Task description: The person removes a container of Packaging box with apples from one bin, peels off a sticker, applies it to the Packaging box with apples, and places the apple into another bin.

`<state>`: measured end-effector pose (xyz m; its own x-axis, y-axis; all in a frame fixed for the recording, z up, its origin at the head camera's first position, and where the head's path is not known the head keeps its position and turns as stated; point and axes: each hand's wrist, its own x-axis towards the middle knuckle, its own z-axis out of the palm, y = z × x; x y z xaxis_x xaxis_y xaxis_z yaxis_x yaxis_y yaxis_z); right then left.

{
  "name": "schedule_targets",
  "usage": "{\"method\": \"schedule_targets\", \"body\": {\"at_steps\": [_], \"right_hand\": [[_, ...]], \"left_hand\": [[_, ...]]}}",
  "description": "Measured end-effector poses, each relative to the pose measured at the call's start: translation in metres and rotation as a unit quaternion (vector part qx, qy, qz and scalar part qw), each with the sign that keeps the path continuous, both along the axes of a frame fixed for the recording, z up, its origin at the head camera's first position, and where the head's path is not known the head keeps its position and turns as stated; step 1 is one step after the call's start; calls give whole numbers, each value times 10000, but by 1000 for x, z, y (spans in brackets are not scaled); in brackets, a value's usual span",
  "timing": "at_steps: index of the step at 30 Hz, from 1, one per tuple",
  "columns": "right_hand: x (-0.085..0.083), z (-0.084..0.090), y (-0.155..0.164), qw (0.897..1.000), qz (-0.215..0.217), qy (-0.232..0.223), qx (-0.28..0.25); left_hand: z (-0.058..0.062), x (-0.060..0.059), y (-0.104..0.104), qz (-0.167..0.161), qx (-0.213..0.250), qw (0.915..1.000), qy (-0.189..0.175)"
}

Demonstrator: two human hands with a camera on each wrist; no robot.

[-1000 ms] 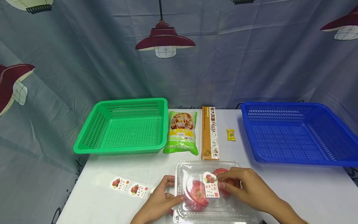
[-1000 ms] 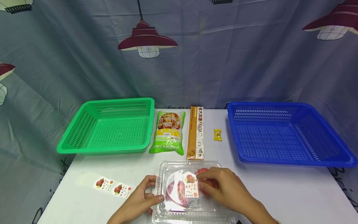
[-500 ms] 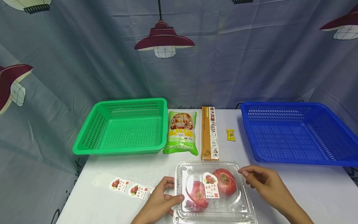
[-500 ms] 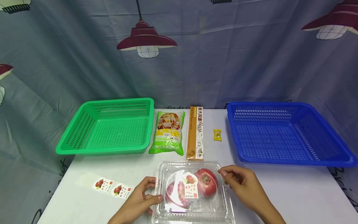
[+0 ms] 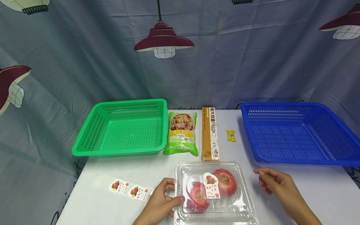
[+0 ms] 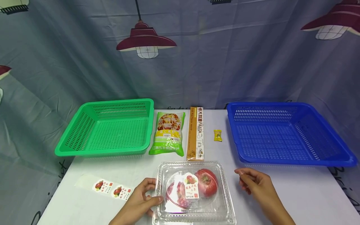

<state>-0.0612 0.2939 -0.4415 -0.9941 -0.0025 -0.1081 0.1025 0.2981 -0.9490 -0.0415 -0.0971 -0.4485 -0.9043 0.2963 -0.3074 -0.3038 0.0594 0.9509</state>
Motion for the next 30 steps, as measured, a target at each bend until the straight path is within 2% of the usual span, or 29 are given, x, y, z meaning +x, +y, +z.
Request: {"method": "schedule_targets", "body": {"at_steps": [4,9,17,23,27,30], "right_hand": [[-1,-6,11,9979,-170,-168,-599],[-3,-12,22,9925,-175,-199,-1193],[-5,-15,29,9911,-243,-312,-1270],[-7,-16,30,9902,-279,-410,-1307],[-8,-16,32,9855,-296,-430,-1612],[-11,-16,34,9774,-331,-467,-2034]], "left_hand": [[1,0,0,28,107,9999,3],[1,1,1,-15,320,9995,9],[-2,3,2,181,11,9998,-6],[0,5,3,143,34,9995,274],[-1,6,2,133,77,9991,384],[-3,6,2,146,121,9989,437]]}}
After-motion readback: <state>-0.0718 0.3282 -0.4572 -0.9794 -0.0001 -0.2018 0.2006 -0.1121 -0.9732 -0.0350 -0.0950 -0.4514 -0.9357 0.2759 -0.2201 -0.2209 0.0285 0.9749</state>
